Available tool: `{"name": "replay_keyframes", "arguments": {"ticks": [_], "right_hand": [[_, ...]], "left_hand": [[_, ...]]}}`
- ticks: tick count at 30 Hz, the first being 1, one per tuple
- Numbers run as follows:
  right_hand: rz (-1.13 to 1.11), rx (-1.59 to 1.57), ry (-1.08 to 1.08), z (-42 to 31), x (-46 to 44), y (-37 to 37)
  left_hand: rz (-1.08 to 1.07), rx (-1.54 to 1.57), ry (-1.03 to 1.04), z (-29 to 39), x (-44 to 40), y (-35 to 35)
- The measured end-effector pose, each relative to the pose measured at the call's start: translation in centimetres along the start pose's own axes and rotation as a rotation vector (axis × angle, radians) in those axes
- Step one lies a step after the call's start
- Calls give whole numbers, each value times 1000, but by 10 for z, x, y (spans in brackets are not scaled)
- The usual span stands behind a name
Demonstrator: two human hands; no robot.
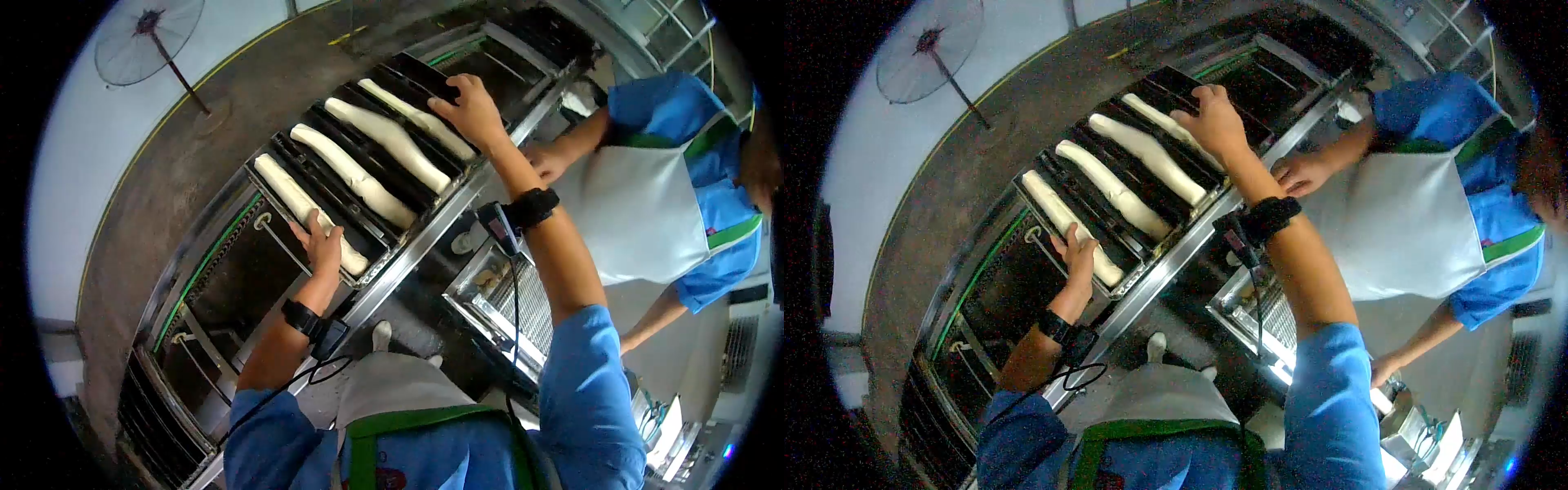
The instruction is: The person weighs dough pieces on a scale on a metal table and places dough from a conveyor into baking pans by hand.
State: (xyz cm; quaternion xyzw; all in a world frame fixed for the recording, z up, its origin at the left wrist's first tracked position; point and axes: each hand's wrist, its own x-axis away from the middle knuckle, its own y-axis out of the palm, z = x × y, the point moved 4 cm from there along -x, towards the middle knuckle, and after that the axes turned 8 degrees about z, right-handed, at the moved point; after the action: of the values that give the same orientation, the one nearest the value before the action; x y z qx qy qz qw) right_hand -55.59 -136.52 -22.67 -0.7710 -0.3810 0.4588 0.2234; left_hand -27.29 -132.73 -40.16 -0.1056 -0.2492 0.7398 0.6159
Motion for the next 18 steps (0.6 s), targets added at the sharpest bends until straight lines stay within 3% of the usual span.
{"name": "replay_keyframes", "arguments": {"ticks": [5,6,7,8,9,10,12,18], "right_hand": [[-198,-27,56,37,80,-38],[-233,-155,-108,48,108,-40],[-314,-130,68,44,142,-54],[-425,-287,100,61,180,-55],[-464,-259,234,69,220,-65],[-506,-160,222,78,255,-68],[-660,-62,430,99,320,-80],[-415,61,736,154,477,-160]], "left_hand": [[17,75,-8,7,5,-2],[15,85,-18,4,4,0],[44,163,44,-5,-2,4],[65,215,49,-1,-1,4],[101,121,49,2,-5,6],[215,25,227,-19,-18,14],[71,191,153,-15,-22,18],[42,-169,160,1,9,-3]]}}
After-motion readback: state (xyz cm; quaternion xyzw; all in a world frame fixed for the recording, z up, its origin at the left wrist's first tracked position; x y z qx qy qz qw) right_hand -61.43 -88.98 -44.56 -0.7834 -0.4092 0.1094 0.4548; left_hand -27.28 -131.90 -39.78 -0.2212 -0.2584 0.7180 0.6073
